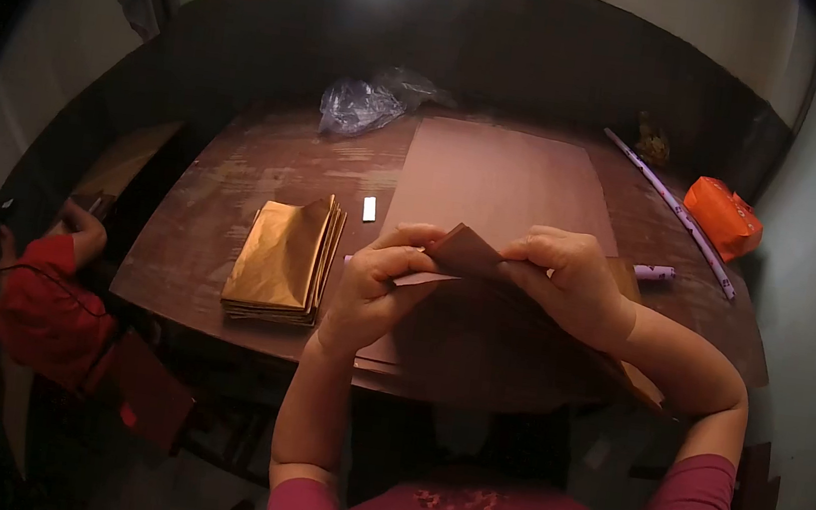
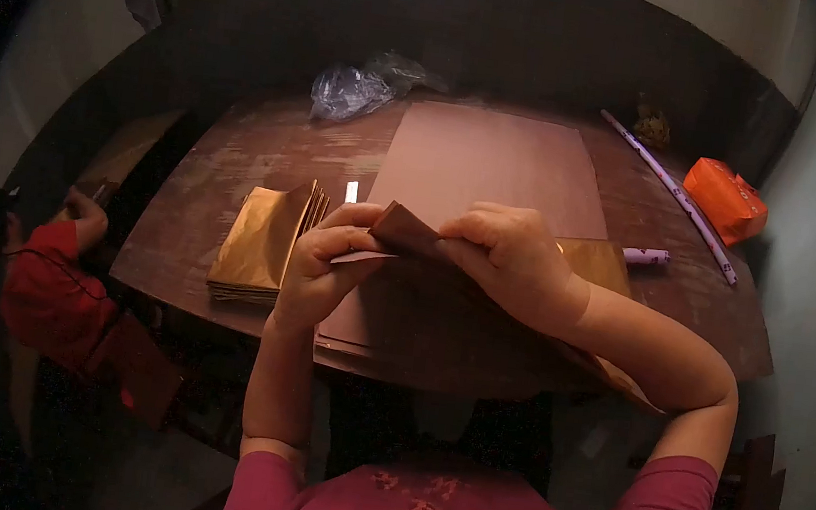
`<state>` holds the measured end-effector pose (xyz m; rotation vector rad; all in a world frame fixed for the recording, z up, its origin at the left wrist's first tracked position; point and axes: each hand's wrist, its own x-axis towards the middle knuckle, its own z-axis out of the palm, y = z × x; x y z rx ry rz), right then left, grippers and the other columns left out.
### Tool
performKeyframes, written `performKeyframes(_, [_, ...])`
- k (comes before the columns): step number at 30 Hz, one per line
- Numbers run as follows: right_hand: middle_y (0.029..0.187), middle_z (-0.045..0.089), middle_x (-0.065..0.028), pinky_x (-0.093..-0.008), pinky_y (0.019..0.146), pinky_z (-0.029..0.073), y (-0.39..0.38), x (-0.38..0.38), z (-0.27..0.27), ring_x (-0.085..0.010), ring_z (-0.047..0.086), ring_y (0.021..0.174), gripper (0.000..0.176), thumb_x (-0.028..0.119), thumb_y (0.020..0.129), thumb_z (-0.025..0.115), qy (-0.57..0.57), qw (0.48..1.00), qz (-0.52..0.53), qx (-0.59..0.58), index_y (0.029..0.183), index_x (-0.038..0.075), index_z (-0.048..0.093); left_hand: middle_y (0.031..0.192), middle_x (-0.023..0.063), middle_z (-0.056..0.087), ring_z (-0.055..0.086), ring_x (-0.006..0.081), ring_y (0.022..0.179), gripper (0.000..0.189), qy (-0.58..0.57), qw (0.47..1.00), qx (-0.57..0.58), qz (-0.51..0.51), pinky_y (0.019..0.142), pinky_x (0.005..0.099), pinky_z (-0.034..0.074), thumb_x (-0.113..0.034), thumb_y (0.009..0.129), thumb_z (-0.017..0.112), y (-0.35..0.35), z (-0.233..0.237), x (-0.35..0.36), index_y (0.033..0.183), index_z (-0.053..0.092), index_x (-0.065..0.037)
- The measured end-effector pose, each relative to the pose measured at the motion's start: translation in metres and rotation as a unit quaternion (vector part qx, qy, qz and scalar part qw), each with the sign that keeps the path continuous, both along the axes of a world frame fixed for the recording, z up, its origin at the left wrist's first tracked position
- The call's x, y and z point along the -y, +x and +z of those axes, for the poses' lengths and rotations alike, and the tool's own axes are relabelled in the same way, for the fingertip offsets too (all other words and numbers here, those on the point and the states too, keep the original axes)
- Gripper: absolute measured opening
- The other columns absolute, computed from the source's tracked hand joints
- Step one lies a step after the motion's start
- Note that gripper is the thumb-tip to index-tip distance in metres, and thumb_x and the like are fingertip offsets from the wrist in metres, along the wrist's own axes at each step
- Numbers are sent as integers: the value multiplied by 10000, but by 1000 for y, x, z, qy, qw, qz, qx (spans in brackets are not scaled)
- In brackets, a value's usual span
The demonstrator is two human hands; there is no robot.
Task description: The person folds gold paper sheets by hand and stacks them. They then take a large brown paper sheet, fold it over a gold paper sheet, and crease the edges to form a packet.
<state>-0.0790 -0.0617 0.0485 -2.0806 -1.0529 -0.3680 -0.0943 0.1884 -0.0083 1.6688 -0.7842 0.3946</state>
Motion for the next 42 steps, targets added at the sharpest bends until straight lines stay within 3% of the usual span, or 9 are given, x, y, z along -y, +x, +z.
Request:
performKeyframes(5, [818,661,-138,-358,641,524,-5,-1,13,-300,663,729,97,80,839,724,-17,999,2,46,919,27,715,1175,114,640,606,203,1082,108,-1,999,-2,-36,926,301,469,26,845,683,0,11,2,950,681,50])
performKeyframes(18, [806,663,-126,-358,633,528,-3,-1,22,-294,662,716,100,107,824,744,-34,994,-4,104,873,30,702,1200,111,621,574,194,1111,108,-57,998,-9,-15,937,298,455,43,847,654,8,4,8,953,672,51])
performKeyframes(23, [806,662,-128,-355,633,526,-4,-4,23,-289,663,718,108,112,824,747,-29,996,-6,89,867,27,694,1118,87,633,588,174,1056,95,-51,997,-14,-49,895,272,455,47,865,642,14,0,5,958,663,44])
performKeyframes(29, [789,648,-129,-341,622,515,-4,-7,24,-268,653,697,122,135,860,740,-16,998,-15,60,863,26,686,1039,85,645,615,164,979,98,-84,996,21,-22,851,267,481,65,863,635,13,4,13,956,658,48])
performKeyframes(37, [807,663,-82,-282,620,528,-4,-9,16,-163,648,669,281,73,887,725,83,996,8,31,1128,48,583,1065,87,653,617,170,1003,120,-91,995,15,-26,872,274,482,51,878,642,15,2,13,991,680,37])
performKeyframes(42, [804,653,-87,-280,592,522,-4,-5,18,-161,642,646,312,84,854,754,53,998,-16,37,1112,32,586,1072,89,653,618,172,1006,127,-90,996,16,-16,880,276,483,48,876,645,15,1,14,998,680,37])
